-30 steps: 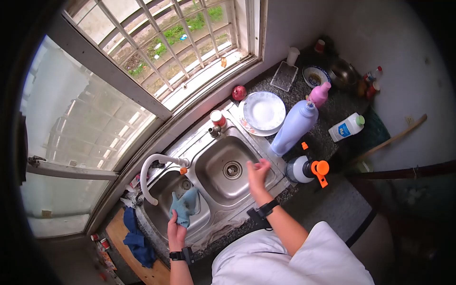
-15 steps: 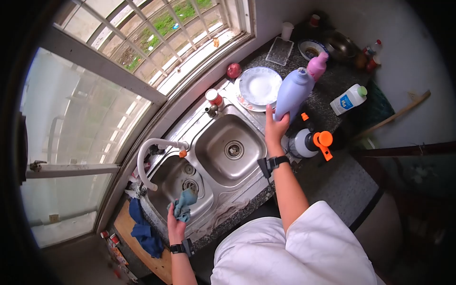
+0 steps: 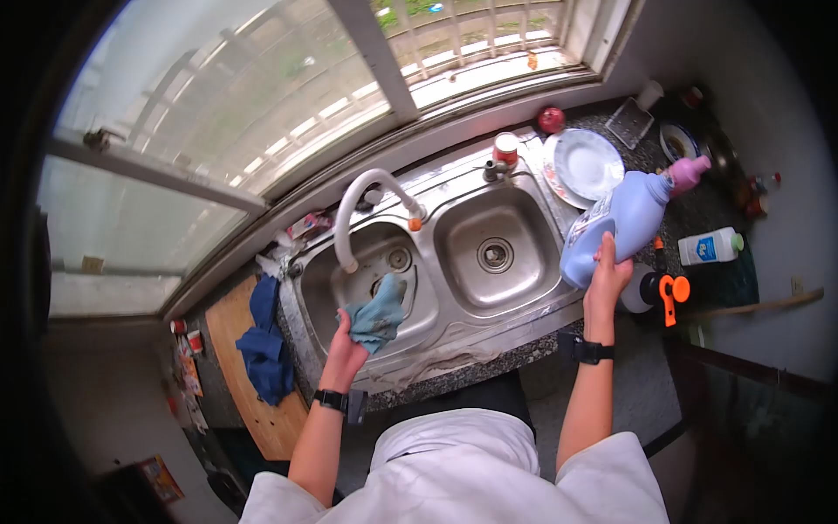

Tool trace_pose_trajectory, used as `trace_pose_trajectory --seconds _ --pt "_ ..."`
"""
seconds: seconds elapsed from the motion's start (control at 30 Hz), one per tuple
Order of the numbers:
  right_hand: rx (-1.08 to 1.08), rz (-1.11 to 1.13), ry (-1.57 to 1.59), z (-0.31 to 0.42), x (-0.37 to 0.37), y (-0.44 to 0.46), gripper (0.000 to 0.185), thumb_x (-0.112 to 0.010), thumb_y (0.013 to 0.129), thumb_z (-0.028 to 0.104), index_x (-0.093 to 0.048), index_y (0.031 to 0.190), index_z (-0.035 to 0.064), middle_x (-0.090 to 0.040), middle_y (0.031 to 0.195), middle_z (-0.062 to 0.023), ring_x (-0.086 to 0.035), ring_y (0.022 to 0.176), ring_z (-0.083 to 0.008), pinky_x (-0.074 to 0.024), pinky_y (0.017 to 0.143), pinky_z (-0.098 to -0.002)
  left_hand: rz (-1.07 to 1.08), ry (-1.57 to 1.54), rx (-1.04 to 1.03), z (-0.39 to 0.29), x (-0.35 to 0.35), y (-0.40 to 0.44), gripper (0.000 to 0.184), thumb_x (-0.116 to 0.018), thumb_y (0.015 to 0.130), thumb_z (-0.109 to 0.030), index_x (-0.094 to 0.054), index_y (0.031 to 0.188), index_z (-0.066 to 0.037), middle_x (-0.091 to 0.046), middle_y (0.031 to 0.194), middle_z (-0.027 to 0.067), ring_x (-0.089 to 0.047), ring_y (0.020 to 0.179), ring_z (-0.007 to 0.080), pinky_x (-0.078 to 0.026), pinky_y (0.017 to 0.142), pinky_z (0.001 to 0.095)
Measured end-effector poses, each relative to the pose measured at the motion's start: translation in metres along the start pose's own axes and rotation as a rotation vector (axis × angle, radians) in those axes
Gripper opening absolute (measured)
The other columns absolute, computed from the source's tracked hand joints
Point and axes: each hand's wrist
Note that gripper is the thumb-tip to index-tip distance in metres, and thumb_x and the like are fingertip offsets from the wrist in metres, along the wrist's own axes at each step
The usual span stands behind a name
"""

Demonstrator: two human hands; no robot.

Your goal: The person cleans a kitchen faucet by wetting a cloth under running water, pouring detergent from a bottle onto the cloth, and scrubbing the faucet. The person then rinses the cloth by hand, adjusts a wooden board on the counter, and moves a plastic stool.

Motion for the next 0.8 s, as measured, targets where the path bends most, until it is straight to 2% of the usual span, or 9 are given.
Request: trace_pose_trajectory --seconds 0.1,0.3,0.37,0.43,0.57,0.6,0.63,0.73,0.8 --pt "-0.028 0.153 -0.101 0.011 0.006 -0.029 0.019 -0.071 0.093 0.017 -0.058 0.089 0.0047 -0.054 0.074 0.0023 -0.047 0.064 -0.0066 -0.0367 0.06 -0.0239 0.028 -0.058 0.021 -0.005 0.001 0.002 0.063 -0.032 0.105 -0.052 -0.046 0.141 -0.002 -0.052 0.145 0.0156 -0.052 0.132 0.031 -0.039 0.114 0.0481" --pt "-0.063 0.437 -0.358 0.074 -0.007 -0.102 0.012 -0.069 0.088 0.011 -0.061 0.083 0.0038 -0.053 0.067 0.0032 -0.044 0.057 -0.0049 -0.0335 0.053 -0.0233 0.185 -0.255 0.051 -0.007 0.013 0.011 0.066 -0.031 0.105 -0.054 -0.038 0.15 -0.006 -0.046 0.15 0.0134 -0.046 0.138 0.0304 -0.035 0.116 0.048" --pt "-0.091 0.536 -0.425 0.09 -0.013 -0.119 0.008 -0.068 0.086 0.008 -0.062 0.083 0.0031 -0.053 0.066 0.0036 -0.044 0.056 -0.0045 -0.0333 0.052 -0.023 0.199 -0.285 0.03 -0.004 0.016 0.015 0.065 -0.031 0.105 -0.055 -0.038 0.15 -0.008 -0.048 0.149 0.012 -0.047 0.136 0.0289 -0.038 0.114 0.0468" --pt "-0.154 0.766 -0.598 0.1 -0.021 -0.142 0.004 -0.064 0.082 0.005 -0.063 0.083 0.0014 -0.056 0.068 0.0034 -0.046 0.057 -0.0029 -0.0339 0.052 -0.0213 0.323 -0.27 0.046 0.0 0.024 0.02 0.067 -0.029 0.106 -0.054 -0.036 0.151 -0.006 -0.046 0.151 0.0122 -0.046 0.137 0.0295 -0.035 0.116 0.0467" --pt "-0.146 1.036 -0.815 0.096 -0.052 -0.178 0.016 -0.066 0.077 0.005 -0.07 0.089 -0.0035 -0.068 0.077 -0.0006 -0.059 0.072 -0.0063 -0.0479 0.065 -0.0245 0.375 -0.261 0.034 0.002 0.023 0.019 0.066 -0.029 0.106 -0.054 -0.037 0.151 -0.006 -0.047 0.149 0.0116 -0.047 0.136 0.0277 -0.037 0.114 0.0452" --pt "-0.157 1.094 -0.858 0.093 -0.06 -0.188 0.018 -0.067 0.077 0.007 -0.071 0.091 -0.0039 -0.069 0.079 -0.0011 -0.06 0.073 -0.0068 -0.0491 0.067 -0.0252 0.379 -0.282 0.037 0.001 0.021 0.017 0.065 -0.032 0.106 -0.054 -0.04 0.149 -0.006 -0.052 0.145 0.0103 -0.051 0.132 0.0241 -0.042 0.109 0.0405" --pt "-0.168 1.153 -0.898 0.088 -0.067 -0.197 0.02 -0.068 0.076 0.008 -0.071 0.092 -0.0044 -0.07 0.081 -0.0016 -0.061 0.075 -0.0073 -0.0503 0.069 -0.0258 0.375 -0.298 0.028 -0.001 0.019 0.015 0.065 -0.032 0.106 -0.054 -0.04 0.149 -0.006 -0.052 0.145 0.0103 -0.051 0.132 0.0241 -0.042 0.109 0.0405" --pt "-0.144 1.245 -0.988 0.075 -0.082 -0.221 0.025 -0.069 0.077 0.011 -0.071 0.097 -0.0048 -0.072 0.081 -0.0061 -0.064 0.077 -0.0095 -0.0522 0.072 -0.0286 0.398 -0.358 0.009 -0.01 0.014 0.007 0.067 -0.031 0.106 -0.055 -0.042 0.147 -0.005 -0.053 0.144 0.0111 -0.051 0.132 0.0246 -0.041 0.11 0.0403" --pt "-0.114 1.312 -1.07 0.073 -0.095 -0.234 0.029 -0.07 0.077 0.012 -0.07 0.1 -0.0043 -0.073 0.081 -0.0124 -0.066 0.077 -0.0115 -0.053 0.074 -0.0307 0.418 -0.38 -0.027 -0.016 0.015 0.005 0.071 -0.027 0.105 -0.058 -0.04 0.149 -0.004 -0.048 0.149 0.0126 -0.047 0.137 0.0283 -0.035 0.116 0.0445"
Point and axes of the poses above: each hand's wrist, its own y-axis towards the middle knuckle, its own x-axis out of the back of the hand, z = x × y
